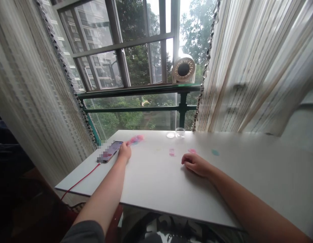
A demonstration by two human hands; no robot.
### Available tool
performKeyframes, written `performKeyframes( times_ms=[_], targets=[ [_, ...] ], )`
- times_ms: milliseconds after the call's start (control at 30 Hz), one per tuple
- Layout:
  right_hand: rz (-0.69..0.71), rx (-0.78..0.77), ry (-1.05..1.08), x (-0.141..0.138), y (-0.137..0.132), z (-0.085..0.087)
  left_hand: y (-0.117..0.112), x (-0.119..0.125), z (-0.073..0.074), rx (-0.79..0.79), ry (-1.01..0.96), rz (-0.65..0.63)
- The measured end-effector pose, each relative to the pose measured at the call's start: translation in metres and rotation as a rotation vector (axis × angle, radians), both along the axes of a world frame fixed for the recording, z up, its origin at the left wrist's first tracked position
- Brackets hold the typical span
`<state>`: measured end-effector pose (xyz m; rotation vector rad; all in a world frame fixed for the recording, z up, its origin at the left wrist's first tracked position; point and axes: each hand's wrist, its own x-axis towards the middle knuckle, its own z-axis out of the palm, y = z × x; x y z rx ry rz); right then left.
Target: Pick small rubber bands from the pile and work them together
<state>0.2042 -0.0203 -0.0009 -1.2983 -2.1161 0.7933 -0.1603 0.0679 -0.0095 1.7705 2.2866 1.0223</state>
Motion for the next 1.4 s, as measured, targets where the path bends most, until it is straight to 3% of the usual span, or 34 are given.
performKeyframes(
  times_ms=[167,733,1033,1400],
  targets=[
    [0.003,-0.015,-0.002,-0.002,-0.003,0.004,0.004,0.005,-0.005,-0.054,0.004,-0.026],
    [0.003,-0.074,0.031,-0.002,-0.004,0.003,-0.001,0.018,-0.002,-0.143,0.183,-0.118],
    [0.007,-0.054,0.007,-0.001,-0.005,0.004,-0.002,0.017,-0.005,-0.045,0.144,-0.106],
    [0.004,-0.045,-0.025,0.0,-0.003,0.004,-0.013,0.02,0.006,0.104,-0.058,-0.11]
  ],
)
